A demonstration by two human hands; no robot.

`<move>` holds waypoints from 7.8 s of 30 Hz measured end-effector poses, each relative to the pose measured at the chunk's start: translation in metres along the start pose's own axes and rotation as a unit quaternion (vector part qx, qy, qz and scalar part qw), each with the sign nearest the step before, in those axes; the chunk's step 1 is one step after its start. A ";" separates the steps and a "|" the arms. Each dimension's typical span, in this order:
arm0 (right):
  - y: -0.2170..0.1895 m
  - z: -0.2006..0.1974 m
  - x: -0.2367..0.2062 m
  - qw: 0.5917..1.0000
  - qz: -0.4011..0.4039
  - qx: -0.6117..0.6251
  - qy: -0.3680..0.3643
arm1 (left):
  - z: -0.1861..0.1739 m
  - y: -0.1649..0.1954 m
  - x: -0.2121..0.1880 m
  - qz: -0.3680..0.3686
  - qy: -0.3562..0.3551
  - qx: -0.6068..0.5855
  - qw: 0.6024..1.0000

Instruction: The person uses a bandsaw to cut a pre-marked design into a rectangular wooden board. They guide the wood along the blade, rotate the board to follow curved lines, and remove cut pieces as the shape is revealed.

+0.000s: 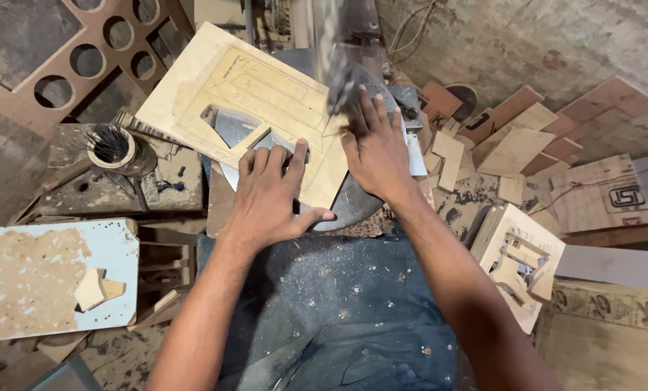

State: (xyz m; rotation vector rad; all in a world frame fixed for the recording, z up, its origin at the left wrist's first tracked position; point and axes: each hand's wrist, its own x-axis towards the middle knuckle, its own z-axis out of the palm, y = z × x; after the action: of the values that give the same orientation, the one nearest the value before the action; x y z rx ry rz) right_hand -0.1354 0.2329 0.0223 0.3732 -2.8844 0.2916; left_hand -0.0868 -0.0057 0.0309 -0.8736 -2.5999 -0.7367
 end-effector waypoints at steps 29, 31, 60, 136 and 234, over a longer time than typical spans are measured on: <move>0.010 0.011 0.012 1.000 0.001 -0.012 0.015 | 0.007 -0.006 0.009 -0.010 -0.005 0.012 1.000; 0.010 0.012 0.013 1.000 0.004 -0.006 0.012 | 0.006 -0.008 0.010 -0.011 -0.009 0.012 1.000; 0.000 0.003 0.013 0.984 -0.024 0.099 0.148 | 0.006 -0.008 0.018 -0.028 -0.045 0.009 0.999; 0.000 -0.009 0.006 0.994 -0.020 0.005 -0.111 | -0.024 0.104 -0.119 0.033 -0.116 -0.019 0.993; 0.015 0.014 0.030 0.996 -0.025 0.086 -0.028 | 0.015 0.088 -0.089 -0.015 -0.039 0.117 0.992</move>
State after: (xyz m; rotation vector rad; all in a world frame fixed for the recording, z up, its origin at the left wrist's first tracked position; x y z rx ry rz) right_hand -0.1707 0.2377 0.0140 0.4909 -2.9069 0.5300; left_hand 0.0356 0.0205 0.0135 -0.8099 -2.7031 -0.4012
